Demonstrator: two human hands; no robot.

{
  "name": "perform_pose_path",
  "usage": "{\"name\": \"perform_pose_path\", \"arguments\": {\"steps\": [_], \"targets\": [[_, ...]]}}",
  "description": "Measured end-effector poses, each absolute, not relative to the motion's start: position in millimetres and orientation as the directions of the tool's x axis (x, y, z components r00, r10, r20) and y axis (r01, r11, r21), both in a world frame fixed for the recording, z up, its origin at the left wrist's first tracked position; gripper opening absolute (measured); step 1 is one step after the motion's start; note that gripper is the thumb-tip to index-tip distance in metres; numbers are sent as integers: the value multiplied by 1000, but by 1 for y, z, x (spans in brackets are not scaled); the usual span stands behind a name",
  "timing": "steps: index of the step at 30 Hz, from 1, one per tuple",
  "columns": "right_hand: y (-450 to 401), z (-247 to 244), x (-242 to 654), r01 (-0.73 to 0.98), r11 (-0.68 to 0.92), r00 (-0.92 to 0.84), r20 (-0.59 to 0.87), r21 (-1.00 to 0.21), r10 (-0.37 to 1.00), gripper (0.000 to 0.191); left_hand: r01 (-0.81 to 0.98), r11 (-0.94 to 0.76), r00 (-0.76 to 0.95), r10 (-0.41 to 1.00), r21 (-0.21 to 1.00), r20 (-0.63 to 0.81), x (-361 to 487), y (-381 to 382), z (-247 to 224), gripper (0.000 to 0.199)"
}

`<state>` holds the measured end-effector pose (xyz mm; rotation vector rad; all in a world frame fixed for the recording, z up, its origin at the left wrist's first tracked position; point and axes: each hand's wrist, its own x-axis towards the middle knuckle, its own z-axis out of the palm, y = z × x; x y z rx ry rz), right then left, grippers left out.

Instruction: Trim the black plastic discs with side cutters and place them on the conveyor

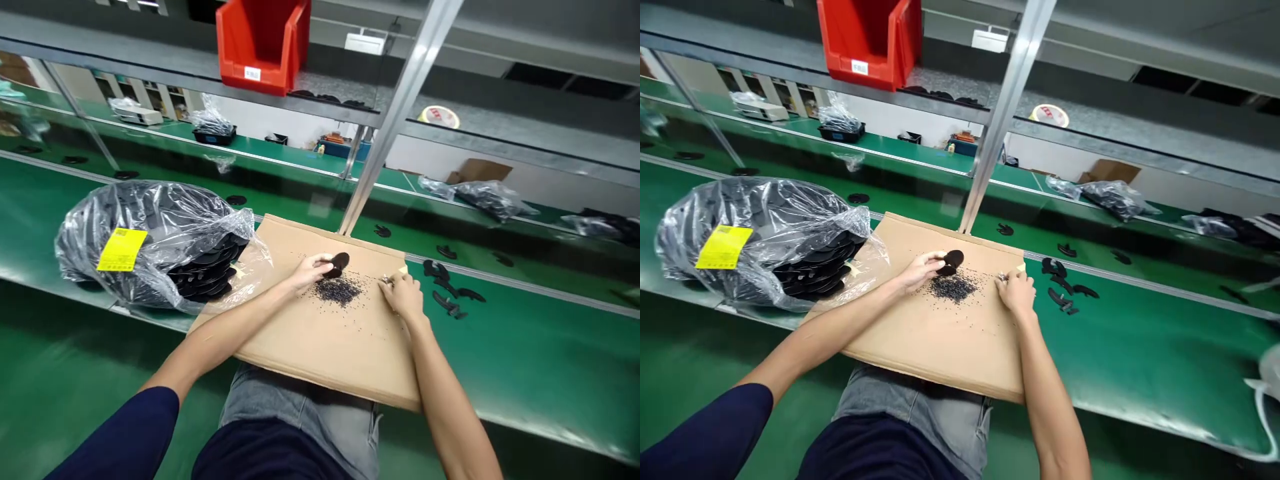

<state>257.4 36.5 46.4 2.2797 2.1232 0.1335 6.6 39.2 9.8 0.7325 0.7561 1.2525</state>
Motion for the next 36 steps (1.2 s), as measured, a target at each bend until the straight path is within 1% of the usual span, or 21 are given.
{"name": "perform_pose_path", "arguments": {"steps": [3, 5, 8, 11, 13, 17, 20, 22, 25, 29, 33, 36], "targets": [[33, 45, 258, 994, -83, 81, 30, 75, 996, 44, -527, 157, 154, 984, 835, -87, 7, 40, 13, 32], [30, 47, 259, 994, -78, 77, 14, 75, 997, 43, -518, 141, 139, 987, 844, -79, 8, 41, 16, 31], [25, 52, 262, 996, -49, 51, -20, 77, 998, 40, -493, 117, 98, 992, 862, -78, 11, 44, 19, 28], [21, 57, 264, 997, -12, 16, -59, 81, 998, 38, -447, 91, 42, 996, 890, -81, 13, 52, 19, 32], [20, 61, 266, 996, 8, -1, -82, 85, 997, 37, -401, 65, 4, 998, 914, -69, 12, 61, 18, 32], [29, 70, 270, 995, 28, -16, -131, 91, 991, 34, -244, -16, -58, 998, 970, 2, -2, 96, 19, 27], [49, 80, 273, 995, 40, -23, -187, 88, 982, 33, -56, -84, -96, 992, 995, 78, -20, 133, 25, 33], [68, 87, 275, 995, 49, -30, -216, 84, 976, 34, 85, -122, -106, 986, 989, 131, -32, 161, 29, 35], [100, 95, 276, 995, 61, -40, -227, 85, 973, 35, 293, -165, -76, 978, 942, 195, -46, 202, 33, 35], [143, 96, 279, 992, 63, -37, -216, 111, 976, 36, 524, -216, 46, 973, 824, 226, -57, 248, 26, 33], [175, 88, 286, 987, 52, -25, -180, 151, 983, 37, 700, -259, 182, 966, 665, 184, -68, 279, 9, 32], [187, 78, 293, 984, 48, -21, -154, 172, 988, 39, 803, -264, 230, 964, 535, 131, -83, 293, -3, 31]]}}
